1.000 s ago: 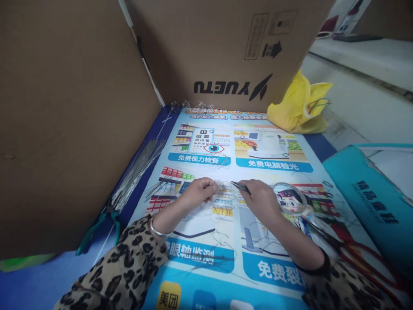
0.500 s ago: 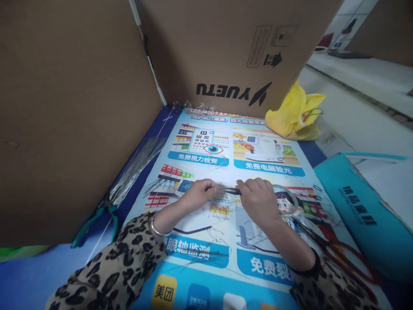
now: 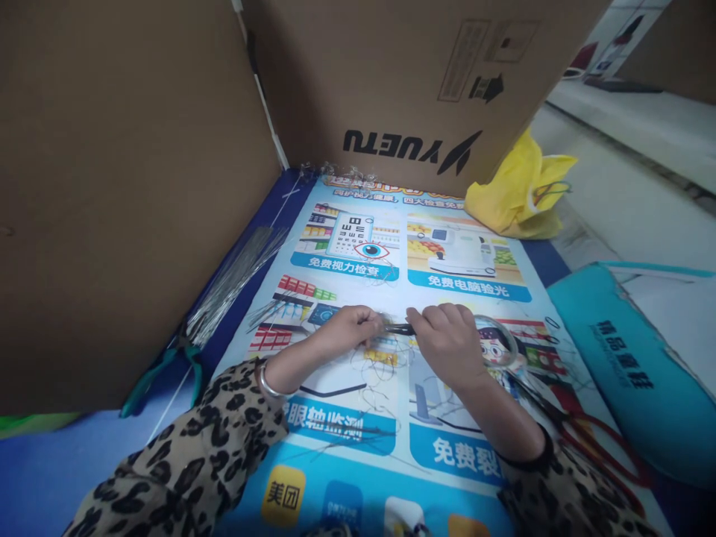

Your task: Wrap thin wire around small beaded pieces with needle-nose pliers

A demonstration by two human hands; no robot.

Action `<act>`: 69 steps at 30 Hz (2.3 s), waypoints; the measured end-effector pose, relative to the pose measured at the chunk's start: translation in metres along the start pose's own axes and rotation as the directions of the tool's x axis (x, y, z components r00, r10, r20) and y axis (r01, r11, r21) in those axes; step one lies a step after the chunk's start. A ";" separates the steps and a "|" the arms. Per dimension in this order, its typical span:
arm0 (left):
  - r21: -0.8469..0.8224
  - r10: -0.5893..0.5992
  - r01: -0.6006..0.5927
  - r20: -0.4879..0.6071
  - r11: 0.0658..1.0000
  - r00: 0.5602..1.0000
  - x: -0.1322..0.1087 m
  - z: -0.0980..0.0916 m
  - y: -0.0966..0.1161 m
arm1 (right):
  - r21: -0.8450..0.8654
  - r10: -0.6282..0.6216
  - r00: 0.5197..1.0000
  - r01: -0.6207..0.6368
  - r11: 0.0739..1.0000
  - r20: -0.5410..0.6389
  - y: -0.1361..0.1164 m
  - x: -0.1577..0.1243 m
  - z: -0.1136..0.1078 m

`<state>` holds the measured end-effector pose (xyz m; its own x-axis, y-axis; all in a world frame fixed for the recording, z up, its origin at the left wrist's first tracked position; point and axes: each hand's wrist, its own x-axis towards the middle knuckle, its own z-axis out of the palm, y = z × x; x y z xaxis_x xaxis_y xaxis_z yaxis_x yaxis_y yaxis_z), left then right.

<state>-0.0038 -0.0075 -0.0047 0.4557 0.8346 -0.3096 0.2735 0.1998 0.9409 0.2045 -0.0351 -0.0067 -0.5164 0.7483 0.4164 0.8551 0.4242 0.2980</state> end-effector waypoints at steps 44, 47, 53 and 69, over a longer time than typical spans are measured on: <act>-0.075 -0.112 0.137 0.278 0.988 0.954 0.002 -0.012 0.002 | -0.010 -0.149 0.989 0.149 0.989 0.027 -0.004 0.004 -0.001; -0.090 -0.100 0.129 0.272 0.988 0.957 0.002 -0.011 0.002 | 0.002 -0.145 0.989 0.145 0.989 0.028 -0.004 0.002 0.000; -0.098 -0.094 0.121 0.247 0.988 0.965 0.002 -0.010 0.001 | 0.076 -0.094 0.994 0.090 0.993 0.063 -0.004 0.001 0.005; -0.072 -0.153 0.177 0.260 0.982 0.953 0.005 -0.010 0.000 | -0.011 -0.129 0.988 0.130 0.991 0.081 -0.003 0.004 -0.002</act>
<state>-0.0103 0.0021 -0.0052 0.6132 0.6316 -0.4744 0.2883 0.3802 0.8788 0.1994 -0.0343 -0.0041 -0.6167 0.7263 0.3035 0.7801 0.5124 0.3590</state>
